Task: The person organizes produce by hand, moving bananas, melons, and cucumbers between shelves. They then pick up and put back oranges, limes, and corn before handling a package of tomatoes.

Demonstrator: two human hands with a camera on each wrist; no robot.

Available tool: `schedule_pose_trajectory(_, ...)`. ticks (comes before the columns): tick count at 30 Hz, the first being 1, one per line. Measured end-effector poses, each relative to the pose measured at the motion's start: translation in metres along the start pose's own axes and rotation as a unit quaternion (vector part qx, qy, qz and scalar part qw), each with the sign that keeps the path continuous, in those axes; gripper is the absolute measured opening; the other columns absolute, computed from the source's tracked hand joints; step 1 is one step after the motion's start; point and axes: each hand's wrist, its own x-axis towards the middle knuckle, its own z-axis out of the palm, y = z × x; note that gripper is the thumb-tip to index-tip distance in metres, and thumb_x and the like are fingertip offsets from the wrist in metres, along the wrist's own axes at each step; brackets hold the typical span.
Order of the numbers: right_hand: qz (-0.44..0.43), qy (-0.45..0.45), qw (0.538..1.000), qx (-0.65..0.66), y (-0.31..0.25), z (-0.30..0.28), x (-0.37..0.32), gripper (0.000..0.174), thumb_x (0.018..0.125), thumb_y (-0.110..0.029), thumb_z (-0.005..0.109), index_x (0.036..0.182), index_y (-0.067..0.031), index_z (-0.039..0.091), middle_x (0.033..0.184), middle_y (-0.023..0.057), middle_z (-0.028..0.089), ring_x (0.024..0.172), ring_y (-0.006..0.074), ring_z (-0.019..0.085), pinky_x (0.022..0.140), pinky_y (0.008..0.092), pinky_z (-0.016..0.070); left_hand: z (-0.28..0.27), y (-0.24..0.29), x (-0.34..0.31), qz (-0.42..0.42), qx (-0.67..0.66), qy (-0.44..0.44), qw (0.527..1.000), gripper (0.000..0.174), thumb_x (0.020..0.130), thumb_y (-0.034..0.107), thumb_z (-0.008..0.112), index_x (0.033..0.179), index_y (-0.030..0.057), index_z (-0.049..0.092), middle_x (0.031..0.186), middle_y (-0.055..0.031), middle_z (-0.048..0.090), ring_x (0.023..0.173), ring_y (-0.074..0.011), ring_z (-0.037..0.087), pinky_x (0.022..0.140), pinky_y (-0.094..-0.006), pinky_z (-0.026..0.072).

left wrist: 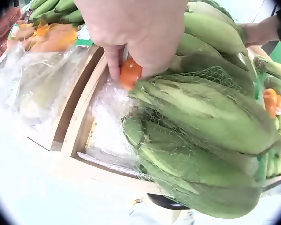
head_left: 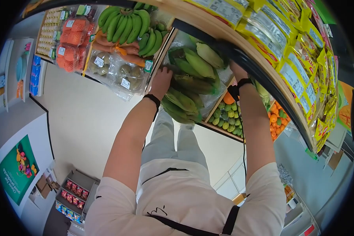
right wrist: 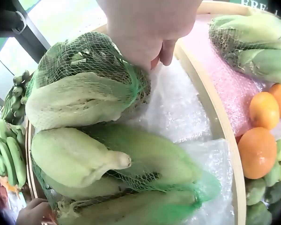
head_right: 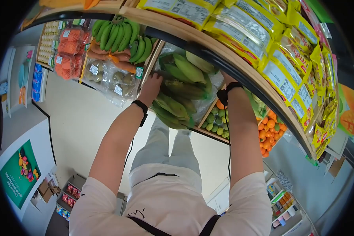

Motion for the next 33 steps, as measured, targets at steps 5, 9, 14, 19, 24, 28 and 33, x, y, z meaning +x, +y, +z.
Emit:
schedule_pose_trajectory(5, 0.008, 0.040, 0.999, -0.017, -0.002, 0.002, -0.012, 0.039, 0.098, -0.029, 0.058, 0.130, -0.0092, 0.066, 0.132, 0.0205, 0.066, 0.126, 0.0403, 0.058, 0.109, 0.0523, 0.0425, -0.022, 0.001, -0.004, 0.007, -0.038, 0.036, 0.999, 0.026, 0.081, 0.004, 0.068, 0.106, 0.0075, 0.061, 0.110, -0.0154, 0.057, 0.105, -0.0397, 0.059, 0.086, -0.0444, 0.0558)
schedule_pose_trajectory(9, 0.029, 0.000, 0.998, -0.053, -0.012, -0.035, -0.045, 0.038, 0.095, -0.027, 0.064, 0.127, -0.0070, 0.065, 0.121, 0.0190, 0.069, 0.114, 0.0408, 0.064, 0.102, 0.0514, 0.0470, -0.056, 0.017, -0.008, -0.014, -0.103, 0.062, 0.993, 0.036, 0.077, 0.007, 0.073, 0.111, 0.0069, 0.061, 0.112, -0.0172, 0.057, 0.105, -0.0425, 0.058, 0.090, -0.0470, 0.0538)
schedule_pose_trajectory(14, 0.150, 0.069, 0.938, 0.306, -0.054, -0.095, -0.146, 0.041, 0.084, -0.015, 0.077, 0.121, -0.0033, 0.062, 0.111, 0.0149, 0.066, 0.100, 0.0309, 0.067, 0.090, 0.0415, 0.0540, -0.084, 0.061, -0.022, -0.011, -0.247, 0.118, 0.962, 0.047, 0.076, 0.014, 0.077, 0.120, 0.0072, 0.063, 0.116, -0.0178, 0.058, 0.108, -0.0418, 0.058, 0.095, -0.0457, 0.0510)
schedule_pose_trajectory(19, 0.406, -0.076, 0.610, 0.676, -0.100, -0.142, -0.250, 0.055, 0.089, -0.018, 0.073, 0.137, -0.0034, 0.049, 0.124, 0.0129, 0.060, 0.101, 0.0217, 0.068, 0.072, 0.0325, 0.0604, -0.057, 0.139, -0.037, 0.039, -0.391, 0.059, 0.918, 0.049, 0.081, 0.020, 0.080, 0.125, 0.0067, 0.063, 0.117, -0.0148, 0.061, 0.107, -0.0332, 0.063, 0.090, -0.0391, 0.0542)
schedule_pose_trajectory(24, 0.444, -0.054, 0.534, 0.717, -0.070, -0.175, -0.316, 0.057, 0.093, -0.021, 0.070, 0.142, -0.0042, 0.046, 0.128, 0.0131, 0.060, 0.102, 0.0220, 0.069, 0.075, 0.0335, 0.0611, -0.010, 0.236, -0.060, 0.000, -0.510, -0.115, 0.852, 0.052, 0.083, 0.027, 0.081, 0.126, 0.0047, 0.063, 0.116, -0.0145, 0.062, 0.104, -0.0289, 0.065, 0.092, -0.0374, 0.0532)
schedule_pose_trajectory(28, 0.445, -0.024, 0.539, 0.714, -0.004, -0.204, -0.370, 0.056, 0.093, -0.025, 0.070, 0.141, -0.0040, 0.049, 0.126, 0.0123, 0.061, 0.101, 0.0208, 0.068, 0.078, 0.0328, 0.0602, 0.019, 0.316, -0.089, 0.012, -0.510, -0.192, 0.838, 0.054, 0.086, 0.028, 0.081, 0.130, 0.0039, 0.060, 0.116, -0.0136, 0.065, 0.095, -0.0216, 0.067, 0.081, -0.0334, 0.0569)
schedule_pose_trajectory(33, 0.482, -0.070, 0.588, 0.646, 0.104, -0.249, -0.453, 0.058, 0.093, -0.030, 0.072, 0.141, -0.0054, 0.051, 0.119, 0.0089, 0.064, 0.097, 0.0175, 0.067, 0.083, 0.0337, 0.0580, 0.072, 0.443, -0.132, -0.017, -0.538, -0.234, 0.809, 0.058, 0.088, 0.031, 0.081, 0.133, 0.0023, 0.058, 0.115, -0.0132, 0.067, 0.091, -0.0181, 0.068, 0.069, -0.0294, 0.0584)
